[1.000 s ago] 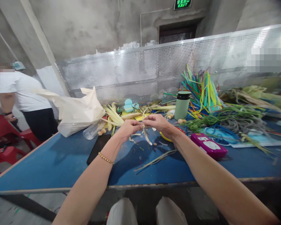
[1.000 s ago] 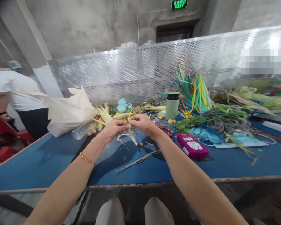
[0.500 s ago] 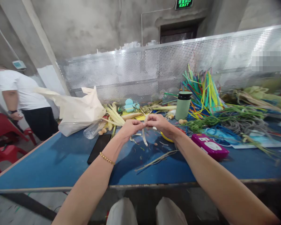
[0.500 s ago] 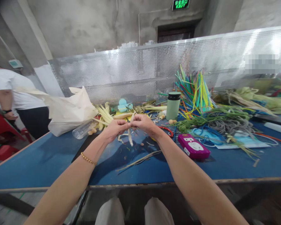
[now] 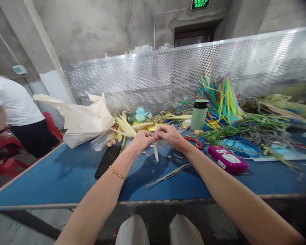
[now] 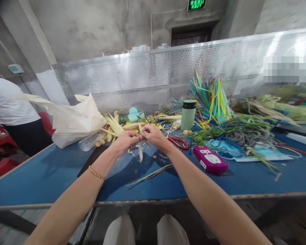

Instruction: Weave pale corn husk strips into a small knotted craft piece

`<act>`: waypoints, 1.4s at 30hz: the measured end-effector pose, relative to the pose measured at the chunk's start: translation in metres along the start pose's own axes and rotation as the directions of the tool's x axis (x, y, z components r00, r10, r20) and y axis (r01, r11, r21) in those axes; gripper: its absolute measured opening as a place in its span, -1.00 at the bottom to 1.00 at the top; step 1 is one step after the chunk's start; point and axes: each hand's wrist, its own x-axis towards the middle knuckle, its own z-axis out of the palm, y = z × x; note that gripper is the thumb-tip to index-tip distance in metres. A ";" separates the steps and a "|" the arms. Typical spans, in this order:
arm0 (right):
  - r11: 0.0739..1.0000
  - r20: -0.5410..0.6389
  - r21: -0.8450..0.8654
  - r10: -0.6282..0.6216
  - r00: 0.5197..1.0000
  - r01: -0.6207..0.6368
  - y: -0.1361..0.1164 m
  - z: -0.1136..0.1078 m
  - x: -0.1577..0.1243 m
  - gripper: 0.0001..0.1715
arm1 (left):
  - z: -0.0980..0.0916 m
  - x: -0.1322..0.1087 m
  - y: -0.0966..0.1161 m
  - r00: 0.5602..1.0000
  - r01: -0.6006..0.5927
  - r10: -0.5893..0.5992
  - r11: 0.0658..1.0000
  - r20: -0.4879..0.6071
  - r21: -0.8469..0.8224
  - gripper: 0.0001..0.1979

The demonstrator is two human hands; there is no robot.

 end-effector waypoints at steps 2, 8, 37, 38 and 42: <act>1.000 -0.003 0.019 0.007 1.000 -0.007 -0.001 0.001 -0.001 -0.81 | 0.001 0.000 0.000 1.000 0.001 -0.001 1.000 -0.001 -0.008 -0.73; 0.999 -0.010 0.036 0.022 1.000 -0.022 -0.001 0.001 -0.002 -0.81 | 0.003 0.000 0.001 1.000 -0.008 0.008 1.000 -0.005 0.000 -0.75; 0.999 -0.040 -0.032 0.022 0.999 -0.023 0.001 0.000 0.001 -0.85 | 0.008 -0.002 0.001 0.988 0.096 -0.068 0.974 0.137 -0.205 -0.71; 0.999 -0.046 -0.034 0.026 0.999 -0.028 0.002 0.001 0.001 -0.86 | 0.008 -0.002 0.001 0.988 0.103 -0.075 0.973 0.135 -0.207 -0.73; 0.998 -0.062 -0.052 0.037 0.997 -0.040 0.008 0.003 0.003 -0.87 | 0.010 -0.002 -0.002 0.990 0.088 -0.062 0.973 0.125 -0.215 -0.80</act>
